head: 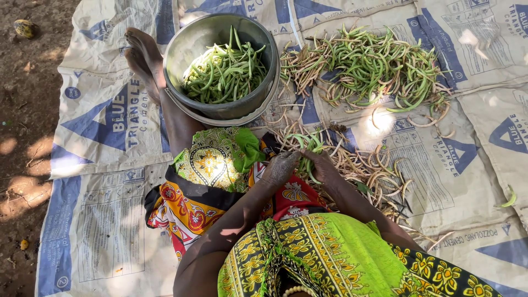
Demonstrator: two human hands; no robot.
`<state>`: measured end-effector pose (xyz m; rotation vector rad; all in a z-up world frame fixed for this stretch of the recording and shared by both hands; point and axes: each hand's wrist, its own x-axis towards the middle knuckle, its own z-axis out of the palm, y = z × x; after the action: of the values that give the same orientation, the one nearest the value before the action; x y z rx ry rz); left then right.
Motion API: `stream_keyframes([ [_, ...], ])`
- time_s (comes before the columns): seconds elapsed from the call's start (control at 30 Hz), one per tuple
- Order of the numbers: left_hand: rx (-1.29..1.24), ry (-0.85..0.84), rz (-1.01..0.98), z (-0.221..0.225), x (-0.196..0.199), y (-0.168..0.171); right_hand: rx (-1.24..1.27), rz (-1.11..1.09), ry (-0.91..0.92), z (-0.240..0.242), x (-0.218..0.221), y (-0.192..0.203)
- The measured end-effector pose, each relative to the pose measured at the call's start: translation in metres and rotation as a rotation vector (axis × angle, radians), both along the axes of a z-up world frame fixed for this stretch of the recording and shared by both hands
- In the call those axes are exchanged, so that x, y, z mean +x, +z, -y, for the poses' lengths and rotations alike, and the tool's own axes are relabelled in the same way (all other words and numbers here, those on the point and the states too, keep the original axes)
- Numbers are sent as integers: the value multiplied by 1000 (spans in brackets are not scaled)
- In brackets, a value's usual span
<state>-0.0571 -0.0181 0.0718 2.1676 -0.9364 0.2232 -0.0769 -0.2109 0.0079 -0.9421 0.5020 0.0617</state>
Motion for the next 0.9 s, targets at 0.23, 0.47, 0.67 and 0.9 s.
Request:
stream_keyframes([
  [0.23,-183,-37,-328,-2,2,11,-78,-97,14,32,17,-39],
  [0.47,-121,25,-402,-22,20,-24,-168,-8,-69,39,26,106],
  [0.67,217,-83,-472,-26,15,-10,-27,210,166,6,93,196],
  [0.9,210,-34,-478,-30,23,-42,348,453,250,-121,204,252],
])
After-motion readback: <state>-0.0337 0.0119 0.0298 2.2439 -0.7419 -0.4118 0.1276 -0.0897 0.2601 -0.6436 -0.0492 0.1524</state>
